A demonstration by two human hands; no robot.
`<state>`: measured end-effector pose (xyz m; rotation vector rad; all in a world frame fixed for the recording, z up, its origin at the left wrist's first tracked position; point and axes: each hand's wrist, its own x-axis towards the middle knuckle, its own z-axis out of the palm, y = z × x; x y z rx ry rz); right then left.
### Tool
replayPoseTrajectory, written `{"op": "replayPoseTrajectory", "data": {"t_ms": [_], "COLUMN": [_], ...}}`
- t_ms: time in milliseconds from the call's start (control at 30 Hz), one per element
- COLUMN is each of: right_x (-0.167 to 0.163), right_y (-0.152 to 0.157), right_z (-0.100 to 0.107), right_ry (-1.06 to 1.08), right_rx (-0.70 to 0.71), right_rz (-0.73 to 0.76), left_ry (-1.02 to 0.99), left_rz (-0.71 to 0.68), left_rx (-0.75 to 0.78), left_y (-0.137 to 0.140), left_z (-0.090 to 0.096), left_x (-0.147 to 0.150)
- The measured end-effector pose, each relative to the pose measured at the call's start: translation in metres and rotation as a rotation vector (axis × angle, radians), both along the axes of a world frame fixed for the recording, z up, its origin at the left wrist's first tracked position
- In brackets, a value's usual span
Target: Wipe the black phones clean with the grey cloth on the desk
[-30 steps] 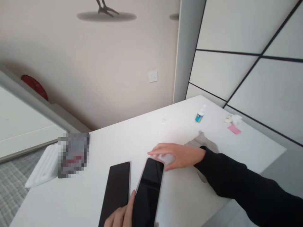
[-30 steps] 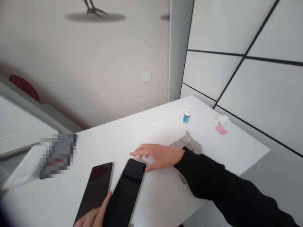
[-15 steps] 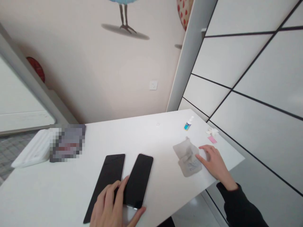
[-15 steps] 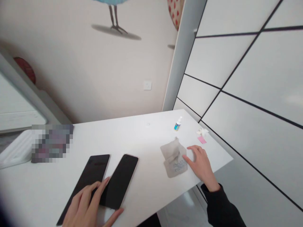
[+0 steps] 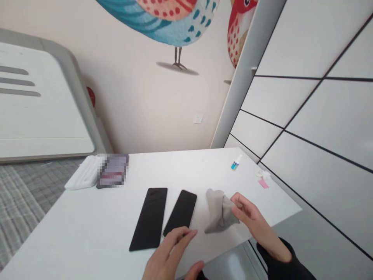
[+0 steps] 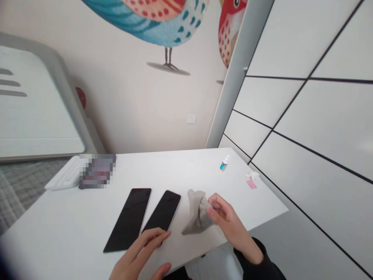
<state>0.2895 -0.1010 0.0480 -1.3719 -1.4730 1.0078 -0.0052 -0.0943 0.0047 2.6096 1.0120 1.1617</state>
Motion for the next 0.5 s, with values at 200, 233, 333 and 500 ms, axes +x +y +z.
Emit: {"op": "replayPoseTrajectory", "data": {"t_ms": [200, 233, 333, 500], "right_x": [-0.053, -0.056, -0.056, -0.062], "right_y": [-0.020, -0.021, -0.022, -0.025], "right_z": [0.016, 0.013, -0.001, -0.028], "right_ry": [0.082, 0.140, 0.314, 0.497], "right_rx": [-0.106, -0.113, -0.116, -0.137], "right_rz": [0.231, 0.231, 0.223, 0.217], "left_ry": [-0.119, -0.115, -0.121, -0.193], "left_rz": [0.033, 0.042, 0.055, 0.065], "left_rx": [-0.390, -0.435, -0.516, -0.653], "left_y": [-0.013, -0.013, -0.016, -0.019], "left_z": [0.025, 0.024, 0.021, 0.024], "left_x": [0.021, 0.021, 0.015, 0.008]}}
